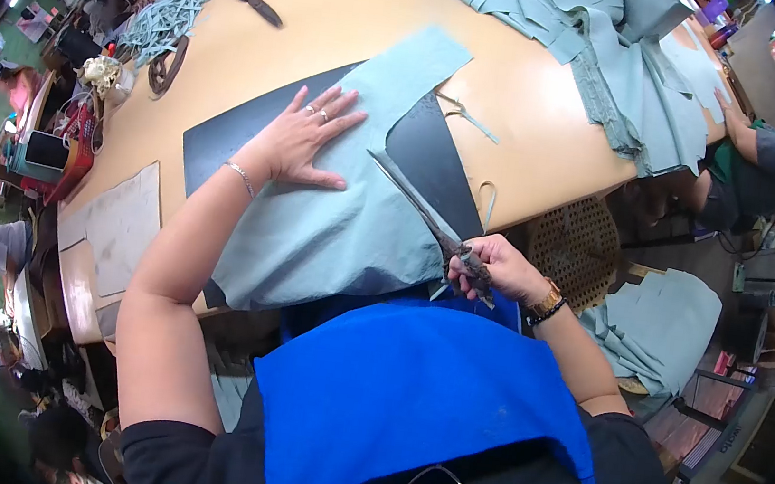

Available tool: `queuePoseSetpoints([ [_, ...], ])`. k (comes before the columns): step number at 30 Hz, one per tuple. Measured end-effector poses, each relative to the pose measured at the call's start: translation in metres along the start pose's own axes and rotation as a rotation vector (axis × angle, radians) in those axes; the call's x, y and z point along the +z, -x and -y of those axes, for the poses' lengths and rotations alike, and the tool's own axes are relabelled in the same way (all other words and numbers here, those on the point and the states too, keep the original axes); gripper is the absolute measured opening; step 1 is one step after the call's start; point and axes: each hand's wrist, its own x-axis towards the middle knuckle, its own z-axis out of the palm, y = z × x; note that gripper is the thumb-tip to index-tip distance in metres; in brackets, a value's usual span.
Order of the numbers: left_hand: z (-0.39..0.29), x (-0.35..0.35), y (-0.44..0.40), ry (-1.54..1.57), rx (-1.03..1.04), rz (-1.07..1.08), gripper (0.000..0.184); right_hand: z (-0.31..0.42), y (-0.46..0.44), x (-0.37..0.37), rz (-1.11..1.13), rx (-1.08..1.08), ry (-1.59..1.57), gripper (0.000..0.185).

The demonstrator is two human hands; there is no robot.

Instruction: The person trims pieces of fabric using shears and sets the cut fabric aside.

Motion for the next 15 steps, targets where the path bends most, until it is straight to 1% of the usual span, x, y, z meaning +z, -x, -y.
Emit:
queuePoseSetpoints([
  [4,-0.014,0.011,0.002,0.124,-0.07,-0.018,0.102,0.005,-0.002,0.008,-0.051,0.023,-0.024,0.024],
  [11,-0.024,0.024,0.02,0.118,-0.236,-0.063,0.101,-0.002,0.0,0.006,-0.045,0.012,-0.013,0.026],
  [15,-0.031,0.026,0.023,0.083,-0.257,-0.086,0.1,-0.003,-0.003,0.004,-0.037,0.001,-0.008,0.026],
])
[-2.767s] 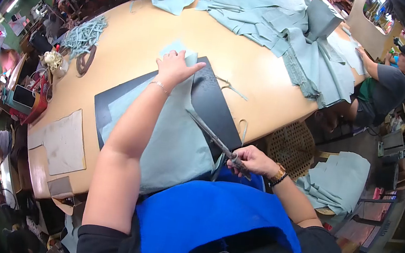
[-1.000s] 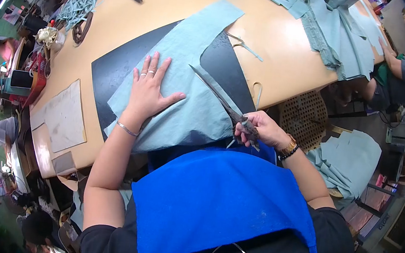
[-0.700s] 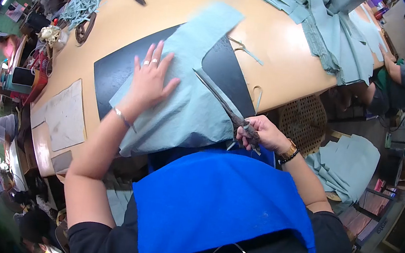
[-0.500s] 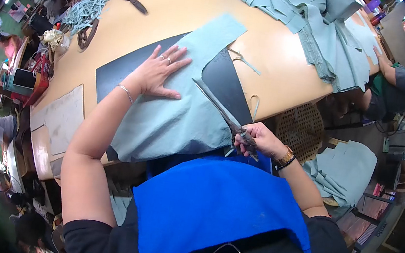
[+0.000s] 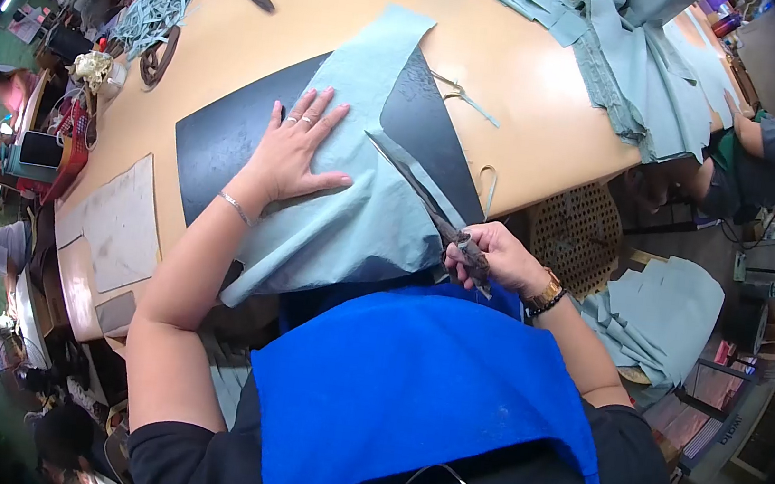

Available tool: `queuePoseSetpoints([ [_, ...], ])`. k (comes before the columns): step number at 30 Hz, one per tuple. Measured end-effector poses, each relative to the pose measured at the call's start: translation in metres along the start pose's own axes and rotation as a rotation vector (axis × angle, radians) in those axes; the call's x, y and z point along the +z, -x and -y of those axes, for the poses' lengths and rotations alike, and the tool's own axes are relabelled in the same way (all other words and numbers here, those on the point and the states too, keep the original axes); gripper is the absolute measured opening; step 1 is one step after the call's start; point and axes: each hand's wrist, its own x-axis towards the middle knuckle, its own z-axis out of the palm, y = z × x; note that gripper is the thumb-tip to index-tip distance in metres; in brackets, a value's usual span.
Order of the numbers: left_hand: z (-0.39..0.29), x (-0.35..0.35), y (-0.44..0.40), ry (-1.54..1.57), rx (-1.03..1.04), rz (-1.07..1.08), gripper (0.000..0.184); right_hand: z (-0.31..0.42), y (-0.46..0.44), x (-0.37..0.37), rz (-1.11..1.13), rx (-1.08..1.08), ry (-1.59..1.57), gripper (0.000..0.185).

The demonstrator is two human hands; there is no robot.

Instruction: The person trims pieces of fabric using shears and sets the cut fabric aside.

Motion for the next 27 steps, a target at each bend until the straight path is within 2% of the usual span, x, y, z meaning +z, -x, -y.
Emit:
queuePoseSetpoints([
  [5,-0.008,0.001,0.004,0.005,-0.022,-0.011,0.1,0.003,-0.002,0.003,-0.001,0.006,-0.026,0.026],
  [11,-0.025,0.0,0.011,0.006,-0.16,-0.026,0.096,0.002,0.0,0.006,-0.01,-0.012,-0.009,0.026],
  [27,-0.059,0.008,0.02,0.02,-0.289,-0.08,0.095,0.008,0.001,0.01,-0.052,0.017,-0.017,0.026],
])
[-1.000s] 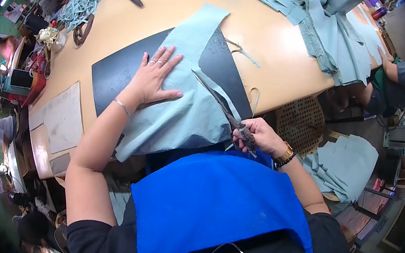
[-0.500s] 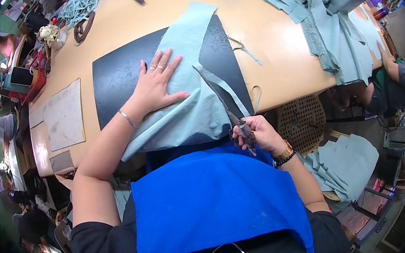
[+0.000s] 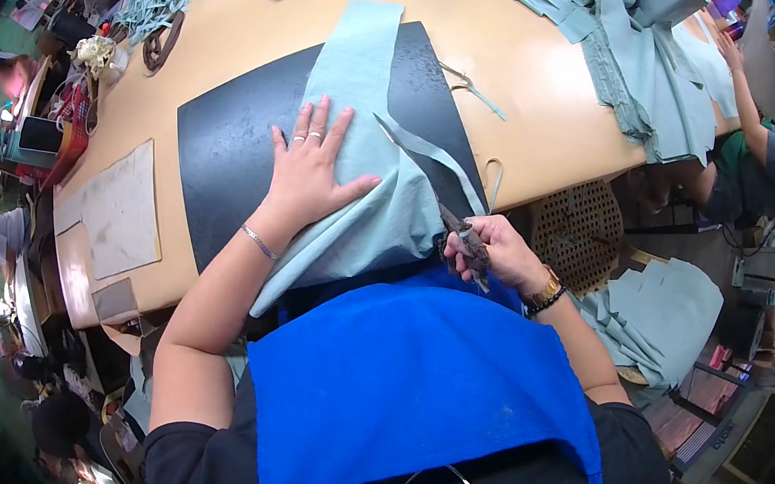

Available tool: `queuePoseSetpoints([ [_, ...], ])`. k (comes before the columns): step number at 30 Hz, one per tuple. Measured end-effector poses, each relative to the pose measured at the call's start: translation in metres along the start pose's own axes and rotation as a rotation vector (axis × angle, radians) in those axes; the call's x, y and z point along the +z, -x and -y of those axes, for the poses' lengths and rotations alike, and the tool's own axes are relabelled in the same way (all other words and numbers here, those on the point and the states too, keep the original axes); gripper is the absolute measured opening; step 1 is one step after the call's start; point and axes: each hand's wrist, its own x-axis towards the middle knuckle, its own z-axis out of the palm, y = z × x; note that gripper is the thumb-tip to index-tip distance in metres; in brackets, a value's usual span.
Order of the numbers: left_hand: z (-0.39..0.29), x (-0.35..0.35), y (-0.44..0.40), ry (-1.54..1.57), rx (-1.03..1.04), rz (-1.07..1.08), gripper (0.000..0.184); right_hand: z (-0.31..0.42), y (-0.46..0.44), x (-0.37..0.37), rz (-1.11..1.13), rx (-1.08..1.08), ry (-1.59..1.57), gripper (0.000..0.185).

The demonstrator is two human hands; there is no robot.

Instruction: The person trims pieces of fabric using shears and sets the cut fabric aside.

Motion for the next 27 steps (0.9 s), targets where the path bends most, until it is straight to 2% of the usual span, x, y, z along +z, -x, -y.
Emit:
queuePoseSetpoints([
  [2,-0.006,-0.002,0.003,-0.003,-0.002,0.011,0.095,0.0,-0.003,-0.002,-0.004,0.01,0.009,0.026],
  [5,-0.012,-0.006,0.006,-0.027,-0.045,0.034,0.086,-0.001,-0.002,-0.003,0.002,0.007,0.013,0.026],
  [8,-0.008,-0.006,0.002,0.011,-0.055,-0.019,0.067,-0.003,-0.001,-0.003,0.01,-0.025,0.002,0.026],
  [12,0.012,-0.043,-0.031,0.06,-0.048,0.25,0.045,-0.008,0.0,-0.006,0.015,-0.016,-0.003,0.026],
  [15,0.033,-0.038,-0.048,0.014,0.249,0.018,0.051,-0.007,0.0,-0.006,0.027,-0.028,0.003,0.026],
  [16,0.038,-0.031,-0.05,-0.007,0.273,0.007,0.063,-0.005,0.0,-0.005,0.023,-0.038,0.007,0.026],
  [20,0.044,-0.001,-0.048,-0.014,0.243,0.024,0.077,0.001,0.0,0.0,-0.006,-0.046,0.036,0.026],
  [27,0.029,-0.001,-0.029,-0.008,0.133,0.026,0.075,0.001,-0.001,0.0,-0.039,-0.012,0.044,0.027],
])
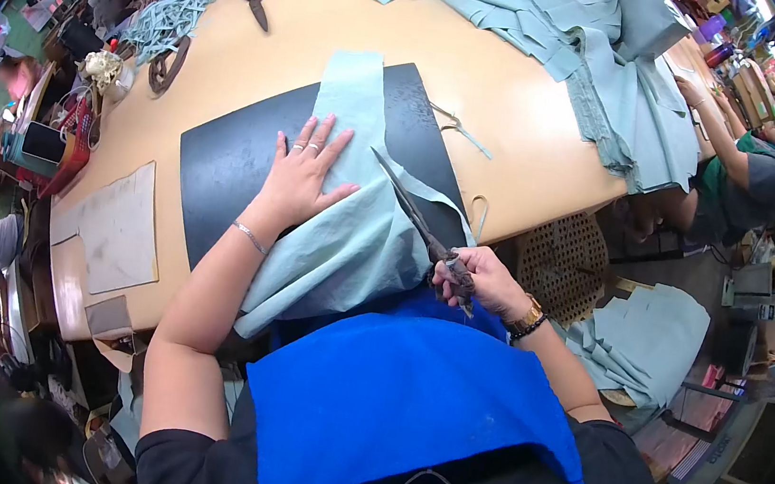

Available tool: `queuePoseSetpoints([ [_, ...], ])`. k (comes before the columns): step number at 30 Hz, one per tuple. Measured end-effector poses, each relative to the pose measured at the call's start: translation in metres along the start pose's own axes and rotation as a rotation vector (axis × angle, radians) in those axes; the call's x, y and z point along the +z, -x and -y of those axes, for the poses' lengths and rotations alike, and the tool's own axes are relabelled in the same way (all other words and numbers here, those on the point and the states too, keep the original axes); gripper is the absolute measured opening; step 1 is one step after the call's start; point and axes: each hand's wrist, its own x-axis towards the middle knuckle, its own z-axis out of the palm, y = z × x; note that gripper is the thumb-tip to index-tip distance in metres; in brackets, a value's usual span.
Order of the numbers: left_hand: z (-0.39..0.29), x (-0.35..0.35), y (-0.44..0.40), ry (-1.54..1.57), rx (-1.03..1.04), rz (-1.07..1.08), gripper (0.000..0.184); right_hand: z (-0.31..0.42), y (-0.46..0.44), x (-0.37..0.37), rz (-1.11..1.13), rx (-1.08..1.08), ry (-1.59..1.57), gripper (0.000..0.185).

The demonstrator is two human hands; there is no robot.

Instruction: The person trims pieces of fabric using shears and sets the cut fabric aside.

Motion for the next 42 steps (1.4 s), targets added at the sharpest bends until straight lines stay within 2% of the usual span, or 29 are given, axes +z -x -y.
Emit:
queuePoseSetpoints([
  [8,-0.014,0.007,0.007,-0.068,-0.117,-0.029,0.076,-0.004,0.002,0.0,0.019,-0.019,-0.03,0.026],
  [29,-0.052,0.016,0.021,-0.057,-0.191,-0.101,0.08,-0.01,-0.001,0.006,-0.083,-0.064,-0.023,0.025],
  [32,-0.055,0.016,0.022,-0.056,-0.195,-0.128,0.073,-0.013,0.002,0.007,-0.093,-0.088,-0.067,0.026],
  [35,-0.052,0.004,0.017,-0.024,-0.226,-0.088,0.057,-0.01,0.005,0.004,-0.041,-0.07,-0.018,0.025],
  [38,-0.032,-0.024,-0.002,0.1,-0.235,0.064,0.048,-0.011,0.006,0.005,-0.055,-0.102,-0.016,0.026],
  [42,-0.01,-0.001,-0.017,0.115,-0.055,-0.186,0.056,-0.011,0.005,0.004,-0.058,-0.07,-0.013,0.026],
])
